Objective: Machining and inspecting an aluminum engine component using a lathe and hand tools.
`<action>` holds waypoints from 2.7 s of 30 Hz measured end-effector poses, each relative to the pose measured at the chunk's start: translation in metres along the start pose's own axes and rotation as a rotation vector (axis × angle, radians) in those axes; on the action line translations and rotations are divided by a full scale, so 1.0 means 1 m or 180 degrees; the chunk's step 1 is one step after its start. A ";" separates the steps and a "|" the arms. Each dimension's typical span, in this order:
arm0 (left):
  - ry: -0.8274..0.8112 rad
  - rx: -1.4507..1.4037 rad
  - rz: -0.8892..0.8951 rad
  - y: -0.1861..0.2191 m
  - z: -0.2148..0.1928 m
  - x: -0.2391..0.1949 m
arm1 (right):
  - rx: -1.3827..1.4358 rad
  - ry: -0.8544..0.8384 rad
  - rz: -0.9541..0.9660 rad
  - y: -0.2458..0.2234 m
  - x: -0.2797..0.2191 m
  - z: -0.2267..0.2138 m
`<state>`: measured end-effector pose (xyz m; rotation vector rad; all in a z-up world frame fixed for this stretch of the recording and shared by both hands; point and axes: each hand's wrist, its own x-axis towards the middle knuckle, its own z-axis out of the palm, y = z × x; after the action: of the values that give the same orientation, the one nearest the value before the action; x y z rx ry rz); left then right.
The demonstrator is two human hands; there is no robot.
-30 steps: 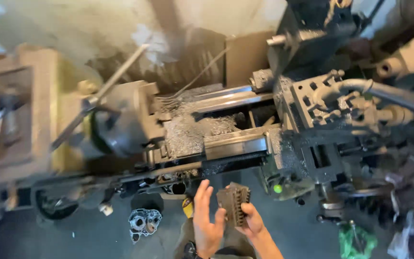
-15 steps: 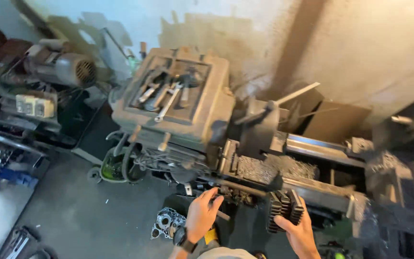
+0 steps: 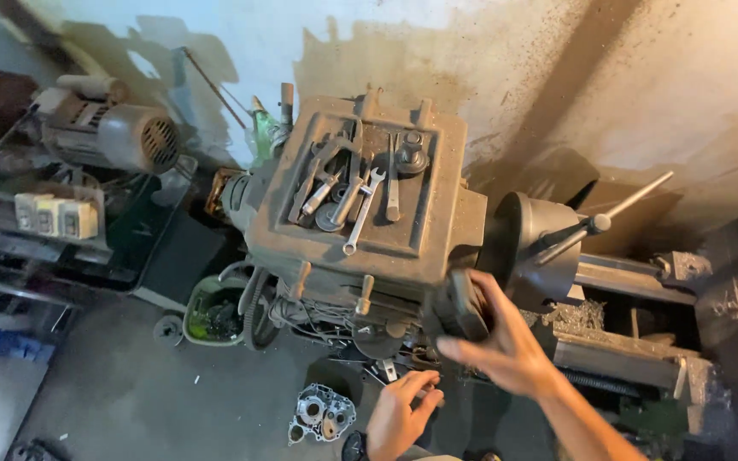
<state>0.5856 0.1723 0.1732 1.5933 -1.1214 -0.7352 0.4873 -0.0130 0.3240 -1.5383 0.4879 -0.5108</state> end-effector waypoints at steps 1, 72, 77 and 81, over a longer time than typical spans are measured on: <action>-0.0053 -0.0015 0.0005 -0.002 -0.002 -0.003 | -0.0006 0.0052 0.0017 -0.014 0.021 0.004; -0.0107 0.5185 0.1825 0.245 0.086 0.244 | 0.1587 0.1472 0.1095 0.329 -0.027 -0.256; -0.0633 0.3638 0.0425 0.273 0.133 0.271 | 0.1978 0.1813 0.1259 0.375 0.021 -0.231; 0.0369 0.3580 0.1064 0.244 0.096 0.271 | 0.2045 0.1645 0.1479 0.375 0.055 -0.220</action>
<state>0.5311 -0.1286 0.3946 2.1923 -1.8006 0.3141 0.4035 -0.2334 -0.0459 -0.6360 0.9434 -0.6206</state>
